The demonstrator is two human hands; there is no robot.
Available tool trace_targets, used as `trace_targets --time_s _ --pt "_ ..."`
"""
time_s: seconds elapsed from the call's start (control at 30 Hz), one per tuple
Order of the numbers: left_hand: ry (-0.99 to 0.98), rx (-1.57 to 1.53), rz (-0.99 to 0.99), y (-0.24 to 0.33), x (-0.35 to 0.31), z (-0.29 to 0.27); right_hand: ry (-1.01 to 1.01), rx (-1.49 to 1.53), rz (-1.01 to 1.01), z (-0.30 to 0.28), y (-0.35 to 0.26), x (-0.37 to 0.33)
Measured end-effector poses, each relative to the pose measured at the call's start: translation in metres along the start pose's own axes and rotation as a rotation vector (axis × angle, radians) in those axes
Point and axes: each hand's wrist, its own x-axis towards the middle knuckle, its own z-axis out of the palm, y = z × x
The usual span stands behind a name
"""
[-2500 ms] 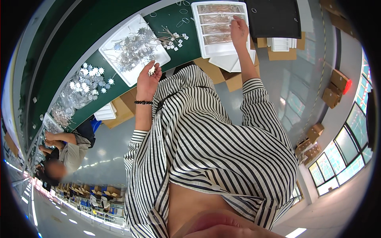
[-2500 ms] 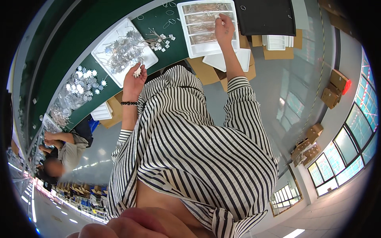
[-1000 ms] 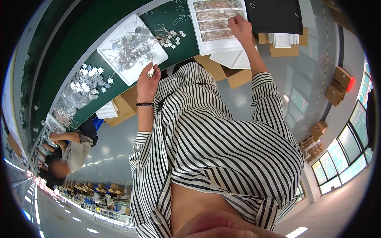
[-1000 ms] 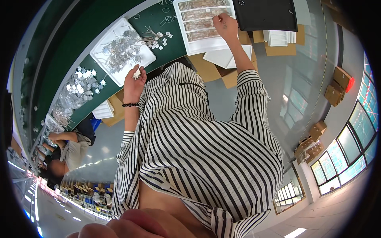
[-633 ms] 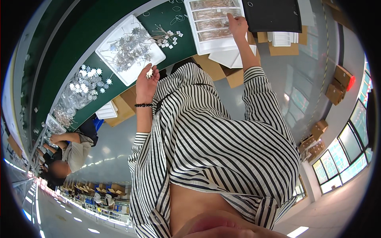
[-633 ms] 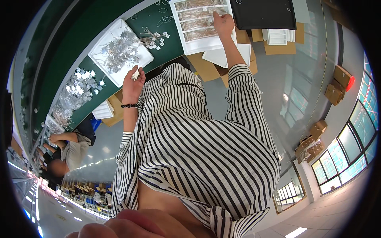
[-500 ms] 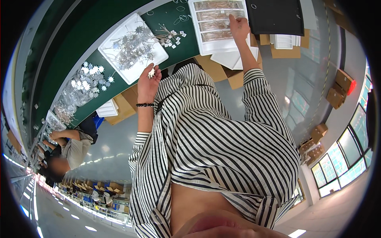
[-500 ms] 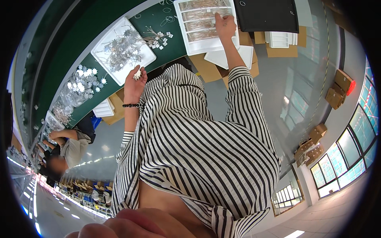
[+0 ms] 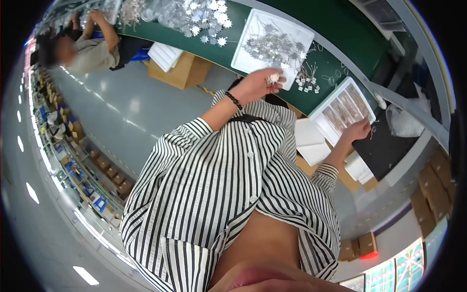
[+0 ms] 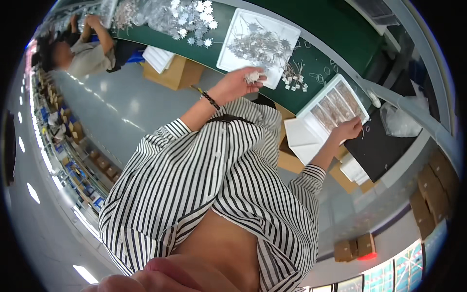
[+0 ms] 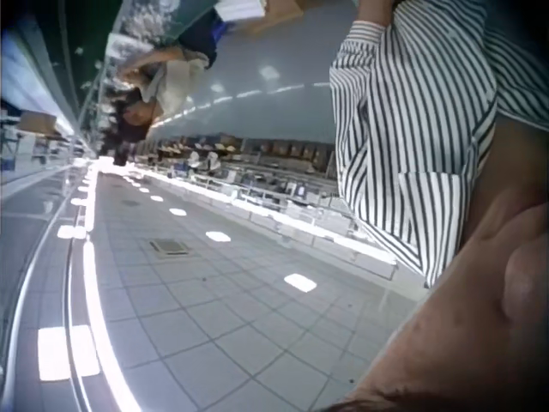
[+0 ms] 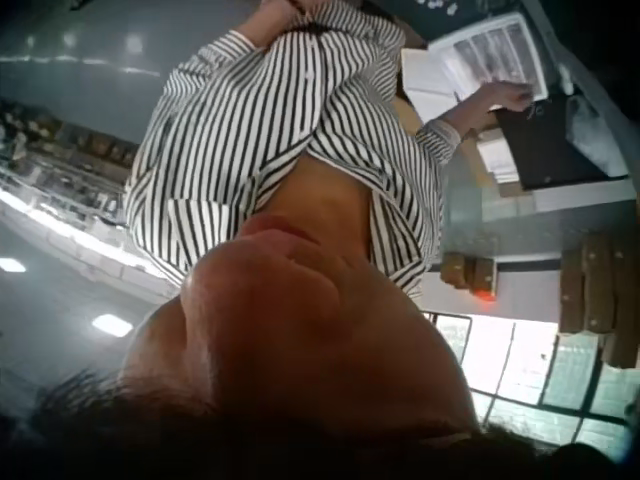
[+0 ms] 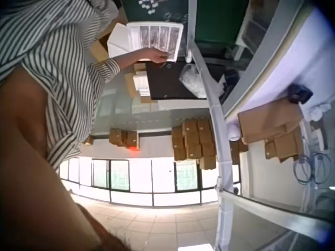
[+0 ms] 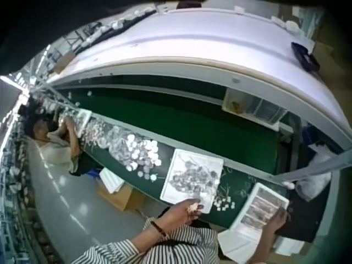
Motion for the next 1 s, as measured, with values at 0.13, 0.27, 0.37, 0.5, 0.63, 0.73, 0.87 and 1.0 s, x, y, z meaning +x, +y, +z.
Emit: trace_targets --time_s 0.13,0.27,0.37,0.5,0.63,0.73,0.87,1.0 --pt "-0.272 -0.315 0.037 0.030 -0.011 0.009 -0.103 0.363 -0.066 0.010 -0.059 -0.013" --pt "-0.320 -0.205 0.267 0.059 -0.030 0.019 -0.542 0.590 0.120 0.034 -0.158 -0.063" --pt "-0.282 -0.248 0.325 0.080 -0.044 0.024 -0.818 0.611 0.213 0.045 -0.236 -0.119" --pt "-0.363 -0.341 0.328 0.097 -0.054 0.016 -1.061 0.587 0.217 0.046 -0.302 -0.173" --pt "-0.437 -0.390 0.364 0.109 -0.061 0.000 -1.349 0.501 0.245 0.039 -0.337 -0.203" --pt "-0.472 -0.431 0.387 0.117 -0.070 -0.011 -1.416 0.438 0.129 0.042 -0.357 -0.235" --pt "-0.400 -0.379 0.473 0.128 -0.088 -0.020 -1.453 0.283 -0.091 0.038 -0.382 -0.268" --pt "-0.364 -0.342 0.526 0.138 -0.107 -0.025 -1.456 0.231 -0.132 0.040 -0.403 -0.288"
